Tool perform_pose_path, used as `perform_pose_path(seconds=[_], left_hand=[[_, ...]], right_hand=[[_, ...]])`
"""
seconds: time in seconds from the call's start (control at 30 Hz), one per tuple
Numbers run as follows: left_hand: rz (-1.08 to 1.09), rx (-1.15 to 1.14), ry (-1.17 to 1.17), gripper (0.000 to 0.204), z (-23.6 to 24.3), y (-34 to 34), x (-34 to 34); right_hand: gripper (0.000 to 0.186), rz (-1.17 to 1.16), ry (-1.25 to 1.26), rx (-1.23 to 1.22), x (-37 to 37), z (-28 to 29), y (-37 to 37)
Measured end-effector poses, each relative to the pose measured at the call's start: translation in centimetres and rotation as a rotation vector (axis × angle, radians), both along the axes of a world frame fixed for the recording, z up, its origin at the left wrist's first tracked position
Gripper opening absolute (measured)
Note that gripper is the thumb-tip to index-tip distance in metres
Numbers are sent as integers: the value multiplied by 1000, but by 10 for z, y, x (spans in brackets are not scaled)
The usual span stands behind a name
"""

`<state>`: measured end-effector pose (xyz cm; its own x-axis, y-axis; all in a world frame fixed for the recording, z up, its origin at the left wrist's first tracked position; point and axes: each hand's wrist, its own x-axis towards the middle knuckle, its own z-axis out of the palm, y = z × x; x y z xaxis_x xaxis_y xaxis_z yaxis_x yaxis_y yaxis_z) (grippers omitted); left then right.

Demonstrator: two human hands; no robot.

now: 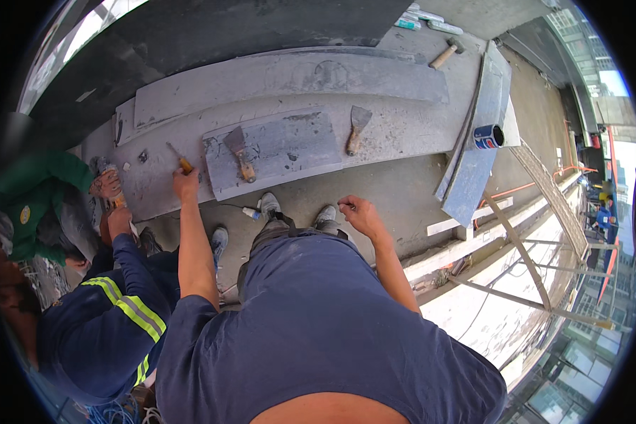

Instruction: The person handles a stone slab, uses a trowel to apply and smooth a gray compound on its edge, and measures the slab with a tape measure. The person also moves the slab and other materials on a construction platform.

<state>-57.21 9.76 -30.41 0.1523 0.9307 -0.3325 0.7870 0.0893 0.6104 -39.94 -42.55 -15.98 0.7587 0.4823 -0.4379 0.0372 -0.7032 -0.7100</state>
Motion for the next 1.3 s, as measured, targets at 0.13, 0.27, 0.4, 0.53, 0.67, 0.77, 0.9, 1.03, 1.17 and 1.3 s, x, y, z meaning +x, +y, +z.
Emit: perform_pose_path(seconds=[0.13, 0.27, 0.4, 0.53, 0.67, 0.77, 0.9, 1.03, 1.17, 1.3], left_hand=[[37, 5, -107, 45, -11, 19, -13], [-2, 287, 232, 48, 6, 20, -18], [-163, 515, 86, 38, 39, -39, 9], [-365, 678, -178, 33, 58, -172, 27], [-453, 447, -300, 28, 63, -289, 30], [-393, 394, -261, 27, 69, -320, 22], [-375, 447, -193, 27, 73, -300, 27], [-349, 415, -78, 43, 72, -255, 44], [-362, 462, 125, 56, 56, -214, 62], [-451, 460, 140, 59, 31, -190, 68]], right_hand=[[27, -54, -1, 9, 10, 1, -49], [26, -25, -139, -32, 15, -23, -110], [26, -46, -141, 1, 18, -49, -165], [30, -113, -52, -76, 30, -55, -193], [34, -95, 149, -16, 46, -52, -194], [32, -77, 254, 43, 62, -59, -164], [31, 40, 238, 134, 98, -70, -116], [33, 10, 134, 253, 137, -83, -44], [43, -181, -207, 68, 163, -93, 12], [51, -239, -140, -49, 174, -87, 27]])
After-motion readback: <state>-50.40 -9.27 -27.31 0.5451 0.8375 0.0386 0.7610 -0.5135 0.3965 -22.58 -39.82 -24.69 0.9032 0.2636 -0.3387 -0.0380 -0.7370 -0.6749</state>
